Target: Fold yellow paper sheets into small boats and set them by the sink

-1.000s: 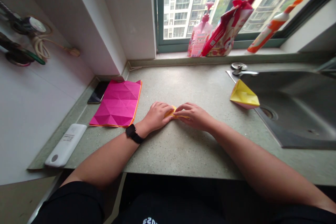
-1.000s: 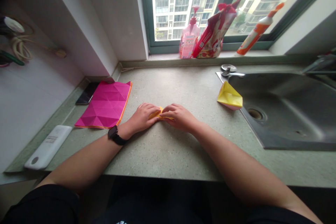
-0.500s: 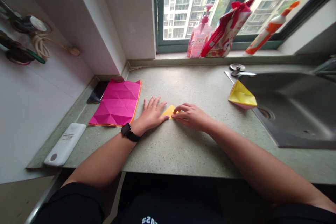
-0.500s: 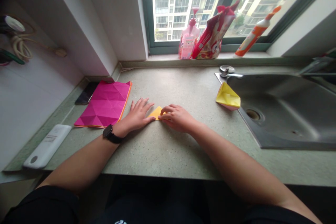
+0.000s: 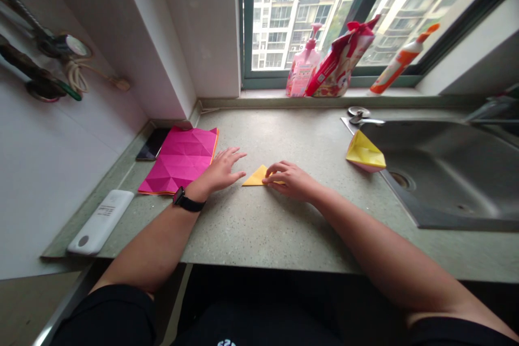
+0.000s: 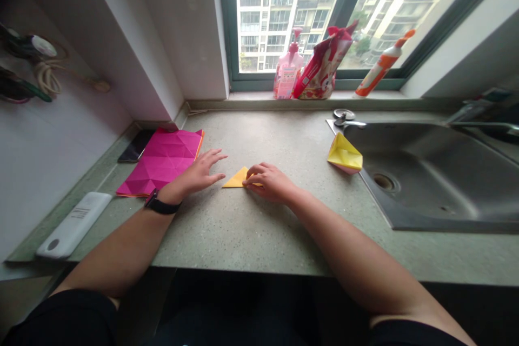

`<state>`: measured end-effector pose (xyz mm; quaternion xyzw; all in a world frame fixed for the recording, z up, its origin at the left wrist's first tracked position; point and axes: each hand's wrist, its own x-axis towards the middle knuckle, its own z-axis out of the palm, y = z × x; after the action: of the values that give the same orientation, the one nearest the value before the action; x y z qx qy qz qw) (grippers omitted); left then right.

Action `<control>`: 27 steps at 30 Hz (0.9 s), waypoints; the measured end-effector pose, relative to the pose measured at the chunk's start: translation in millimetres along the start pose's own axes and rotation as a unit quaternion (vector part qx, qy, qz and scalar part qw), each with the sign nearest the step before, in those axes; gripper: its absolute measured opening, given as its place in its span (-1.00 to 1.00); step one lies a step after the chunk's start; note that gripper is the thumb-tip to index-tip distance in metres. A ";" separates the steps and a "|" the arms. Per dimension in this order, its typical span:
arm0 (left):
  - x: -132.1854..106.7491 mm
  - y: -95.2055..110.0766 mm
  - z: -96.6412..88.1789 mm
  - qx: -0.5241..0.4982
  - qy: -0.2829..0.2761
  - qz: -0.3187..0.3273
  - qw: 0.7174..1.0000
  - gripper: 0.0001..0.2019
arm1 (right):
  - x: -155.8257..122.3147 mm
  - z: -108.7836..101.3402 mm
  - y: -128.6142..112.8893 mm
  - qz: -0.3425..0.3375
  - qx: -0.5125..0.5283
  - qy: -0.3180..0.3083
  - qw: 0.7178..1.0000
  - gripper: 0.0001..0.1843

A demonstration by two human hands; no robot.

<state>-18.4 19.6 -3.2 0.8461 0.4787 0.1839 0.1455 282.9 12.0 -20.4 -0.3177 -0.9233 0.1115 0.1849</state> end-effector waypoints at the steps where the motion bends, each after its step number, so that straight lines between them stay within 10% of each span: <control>1: 1.1 6.3 2.6 -0.028 0.019 0.032 0.999 -0.54 | 0.8 1.5 0.5 0.006 0.008 0.005 1.000 -0.80; 14: 9.5 33.9 32.6 -0.010 -0.013 0.107 0.994 -0.67 | 5.2 23.5 6.2 0.076 0.027 0.065 0.995 -0.90; 27: 8.0 26.1 33.6 0.037 -0.078 0.060 0.994 -0.54 | -17.4 9.2 45.9 0.227 -0.016 -0.020 0.973 -0.07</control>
<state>20.2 11.1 -20.7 0.8901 0.4203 0.1076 0.1394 316.8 35.7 -48.3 -0.5198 -0.8321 0.1422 0.1308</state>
